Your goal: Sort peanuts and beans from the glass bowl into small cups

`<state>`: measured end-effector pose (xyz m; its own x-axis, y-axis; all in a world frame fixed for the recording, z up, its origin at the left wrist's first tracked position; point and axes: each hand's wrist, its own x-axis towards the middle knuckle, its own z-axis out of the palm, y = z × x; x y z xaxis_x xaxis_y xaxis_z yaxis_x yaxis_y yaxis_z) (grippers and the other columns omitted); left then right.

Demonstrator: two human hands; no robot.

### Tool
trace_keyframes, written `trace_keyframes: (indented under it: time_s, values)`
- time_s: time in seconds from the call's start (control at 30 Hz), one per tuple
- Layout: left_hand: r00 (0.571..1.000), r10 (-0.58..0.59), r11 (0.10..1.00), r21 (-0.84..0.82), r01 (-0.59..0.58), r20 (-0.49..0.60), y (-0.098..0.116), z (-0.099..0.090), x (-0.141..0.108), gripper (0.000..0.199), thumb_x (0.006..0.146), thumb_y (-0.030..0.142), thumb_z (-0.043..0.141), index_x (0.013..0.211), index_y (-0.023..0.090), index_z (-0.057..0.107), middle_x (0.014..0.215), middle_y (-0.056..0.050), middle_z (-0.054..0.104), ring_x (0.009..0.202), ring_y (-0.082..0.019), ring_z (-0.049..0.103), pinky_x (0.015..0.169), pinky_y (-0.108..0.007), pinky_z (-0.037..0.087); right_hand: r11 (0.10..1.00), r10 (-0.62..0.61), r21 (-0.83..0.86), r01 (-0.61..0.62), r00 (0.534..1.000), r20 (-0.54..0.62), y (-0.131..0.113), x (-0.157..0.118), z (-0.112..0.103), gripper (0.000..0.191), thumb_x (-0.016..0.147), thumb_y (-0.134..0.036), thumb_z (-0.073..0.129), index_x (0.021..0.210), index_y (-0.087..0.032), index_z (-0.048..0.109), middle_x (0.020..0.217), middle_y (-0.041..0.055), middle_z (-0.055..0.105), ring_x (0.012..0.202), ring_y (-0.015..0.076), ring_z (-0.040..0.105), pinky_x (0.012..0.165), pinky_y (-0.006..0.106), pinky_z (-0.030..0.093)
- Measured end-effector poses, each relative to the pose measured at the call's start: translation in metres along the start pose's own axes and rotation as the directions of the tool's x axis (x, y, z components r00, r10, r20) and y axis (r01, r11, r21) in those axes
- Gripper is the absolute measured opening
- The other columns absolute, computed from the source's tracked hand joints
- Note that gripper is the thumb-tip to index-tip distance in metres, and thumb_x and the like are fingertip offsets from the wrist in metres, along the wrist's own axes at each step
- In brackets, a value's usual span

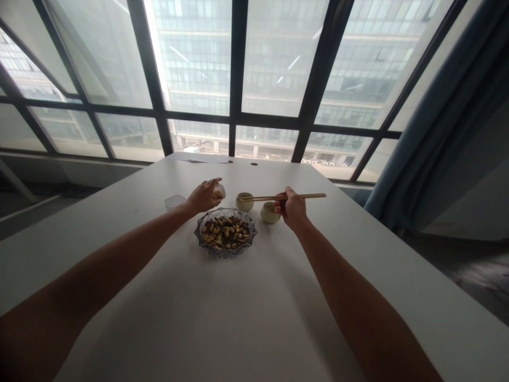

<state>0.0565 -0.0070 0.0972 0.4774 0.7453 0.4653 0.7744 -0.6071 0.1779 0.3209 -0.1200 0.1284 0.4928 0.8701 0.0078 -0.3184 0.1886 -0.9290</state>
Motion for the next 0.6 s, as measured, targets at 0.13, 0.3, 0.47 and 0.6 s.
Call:
trace_keyframes:
  time_s: [0.13,0.3,0.47,0.6]
  values:
    - [0.992,0.088,0.996,-0.012,-0.090,-0.091,-0.004,-0.001,-0.003,0.081,0.073,0.021,0.071,0.147,0.015,0.038,0.134,-0.015,0.062,0.122,-0.034,0.057,0.104,-0.048,0.048,0.999,0.039,0.017,-0.039,0.999,-0.018,-0.001,0.000,-0.001,0.039,0.100,-0.033,0.049,0.063,-0.019,0.051,0.038,-0.0014,0.050,0.030,0.0092,0.045,0.027,0.017,0.034]
    - [0.990,0.093,0.995,-0.036,-0.097,-0.110,-0.004,-0.001,-0.003,0.082,0.074,0.025,0.074,0.146,0.015,0.038,0.131,-0.016,0.063,0.120,-0.034,0.059,0.103,-0.048,0.049,0.951,-0.304,-0.058,0.305,0.952,0.031,0.013,-0.020,0.011,0.048,0.095,-0.054,0.056,0.063,-0.018,0.055,0.043,0.0004,0.057,0.031,0.0094,0.048,0.031,0.019,0.039]
    - [0.987,0.134,0.990,-0.027,-0.137,-0.085,-0.003,-0.003,-0.005,0.080,0.076,0.031,0.073,0.146,0.017,0.037,0.125,-0.013,0.068,0.115,-0.032,0.063,0.100,-0.047,0.050,0.796,-0.534,-0.170,0.581,0.806,0.256,0.036,-0.038,0.043,0.057,0.088,-0.072,0.054,0.069,-0.019,0.060,0.051,0.0014,0.063,0.038,0.0106,0.054,0.037,0.021,0.043]
    - [0.992,0.120,0.993,-0.005,-0.121,-0.039,-0.002,-0.006,-0.007,0.079,0.077,0.034,0.072,0.146,0.017,0.037,0.125,-0.013,0.069,0.115,-0.031,0.065,0.100,-0.044,0.049,0.754,-0.468,-0.247,0.608,0.762,0.448,0.049,-0.026,0.065,0.057,0.084,-0.075,0.057,0.070,-0.020,0.060,0.056,0.0019,0.064,0.047,0.0120,0.059,0.046,0.023,0.049]
